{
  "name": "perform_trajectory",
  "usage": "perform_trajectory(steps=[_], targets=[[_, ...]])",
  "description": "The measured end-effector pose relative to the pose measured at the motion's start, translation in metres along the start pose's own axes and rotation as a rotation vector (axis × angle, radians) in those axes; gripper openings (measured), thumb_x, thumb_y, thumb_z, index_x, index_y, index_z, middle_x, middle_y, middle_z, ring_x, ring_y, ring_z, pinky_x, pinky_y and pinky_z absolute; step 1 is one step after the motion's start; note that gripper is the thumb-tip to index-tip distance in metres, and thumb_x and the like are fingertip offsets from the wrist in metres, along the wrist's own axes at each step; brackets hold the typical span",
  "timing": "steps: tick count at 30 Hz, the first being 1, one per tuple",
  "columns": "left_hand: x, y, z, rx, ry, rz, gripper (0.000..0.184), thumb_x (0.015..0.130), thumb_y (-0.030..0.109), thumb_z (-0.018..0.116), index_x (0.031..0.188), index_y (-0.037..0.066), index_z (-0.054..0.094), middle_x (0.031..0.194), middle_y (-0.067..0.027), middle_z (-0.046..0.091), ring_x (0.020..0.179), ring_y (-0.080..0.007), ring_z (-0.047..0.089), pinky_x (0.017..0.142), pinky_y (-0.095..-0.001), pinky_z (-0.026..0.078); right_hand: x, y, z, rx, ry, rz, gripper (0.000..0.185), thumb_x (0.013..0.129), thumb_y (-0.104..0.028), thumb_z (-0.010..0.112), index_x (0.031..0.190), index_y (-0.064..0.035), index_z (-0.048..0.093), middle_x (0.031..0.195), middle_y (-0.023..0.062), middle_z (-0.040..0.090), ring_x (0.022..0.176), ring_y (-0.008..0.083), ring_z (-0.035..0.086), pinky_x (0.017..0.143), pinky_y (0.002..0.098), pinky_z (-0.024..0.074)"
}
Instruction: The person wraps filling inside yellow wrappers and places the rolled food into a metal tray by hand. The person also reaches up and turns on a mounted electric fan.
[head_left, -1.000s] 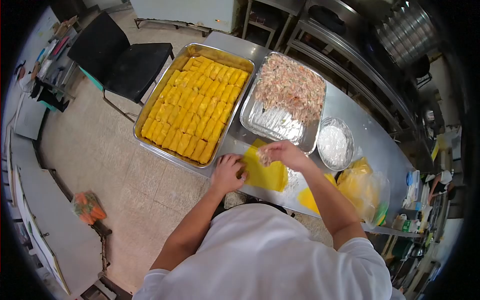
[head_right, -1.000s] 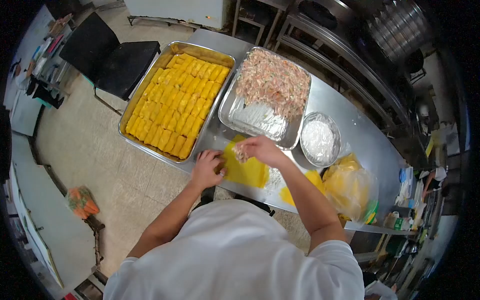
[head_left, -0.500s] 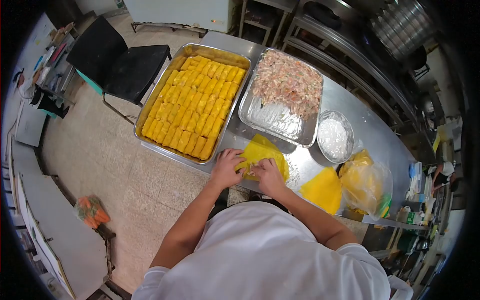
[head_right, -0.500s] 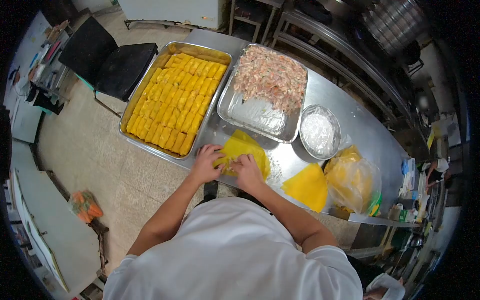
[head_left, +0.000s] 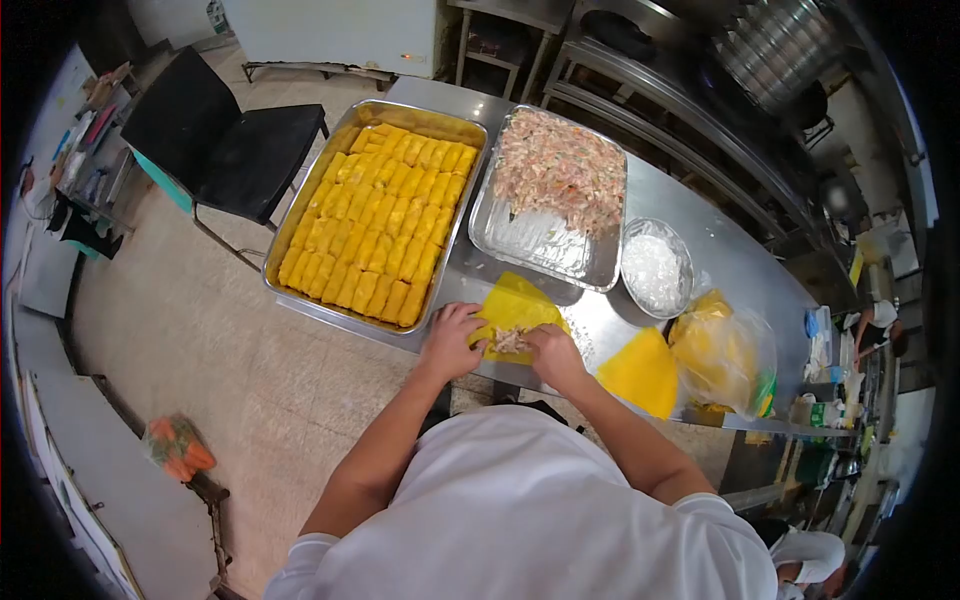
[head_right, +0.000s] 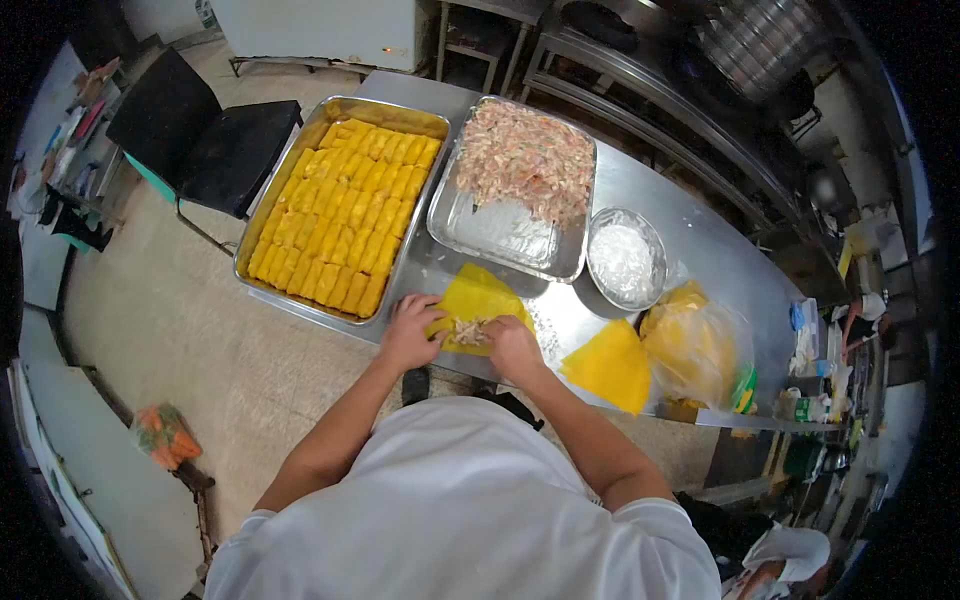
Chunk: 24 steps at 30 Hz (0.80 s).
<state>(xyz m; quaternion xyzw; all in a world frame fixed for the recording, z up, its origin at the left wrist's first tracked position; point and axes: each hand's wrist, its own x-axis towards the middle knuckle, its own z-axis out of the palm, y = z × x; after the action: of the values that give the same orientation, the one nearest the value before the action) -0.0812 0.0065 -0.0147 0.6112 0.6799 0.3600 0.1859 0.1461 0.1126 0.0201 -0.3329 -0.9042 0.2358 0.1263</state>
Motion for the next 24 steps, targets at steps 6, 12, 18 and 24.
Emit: perform_trajectory(steps=[6,12,18,24], targets=[[-0.001,-0.002,-0.002,0.004,0.012,0.018,0.033,0.079,0.016,0.081,0.110,0.007,0.077,0.138,-0.0079,0.064,0.134,-0.0328,0.053,0.113,-0.0493,0.042,0.009,-0.005,-0.013,0.095,0.002,0.128,0.013,0.087,-0.001,0.069,0.097,-0.0021,0.078,0.091,0.0202,0.071,0.088,0.0393,0.070,0.080,0.0478,0.0571],[-0.002,-0.003,-0.003,-0.009,0.028,0.037,0.031,0.079,0.016,0.081,0.108,0.008,0.077,0.137,-0.0075,0.064,0.133,-0.0331,0.053,0.113,-0.0491,0.042,0.020,0.002,-0.001,-0.027,-0.036,0.105,0.010,0.086,-0.003,0.070,0.093,-0.0010,0.077,0.082,0.0205,0.072,0.083,0.0402,0.071,0.077,0.0466,0.0580],[-0.002,-0.003,-0.002,0.007,0.024,0.038,0.028,0.080,0.017,0.082,0.106,0.007,0.077,0.136,-0.0080,0.065,0.132,-0.0335,0.053,0.114,-0.0488,0.042,0.019,0.000,-0.009,0.040,0.024,0.211,0.010,0.083,-0.004,0.074,0.091,-0.0016,0.079,0.085,0.0210,0.074,0.080,0.0382,0.074,0.075,0.0428,0.0594],[-0.001,-0.003,0.003,0.007,0.026,0.014,0.029,0.079,0.017,0.082,0.106,0.008,0.078,0.137,-0.0060,0.065,0.134,-0.0312,0.052,0.115,-0.0475,0.041,0.013,0.002,-0.026,0.306,0.054,0.335,0.011,0.082,0.000,0.074,0.091,-0.0015,0.079,0.087,0.0199,0.077,0.080,0.0354,0.076,0.073,0.0386,0.0602]])
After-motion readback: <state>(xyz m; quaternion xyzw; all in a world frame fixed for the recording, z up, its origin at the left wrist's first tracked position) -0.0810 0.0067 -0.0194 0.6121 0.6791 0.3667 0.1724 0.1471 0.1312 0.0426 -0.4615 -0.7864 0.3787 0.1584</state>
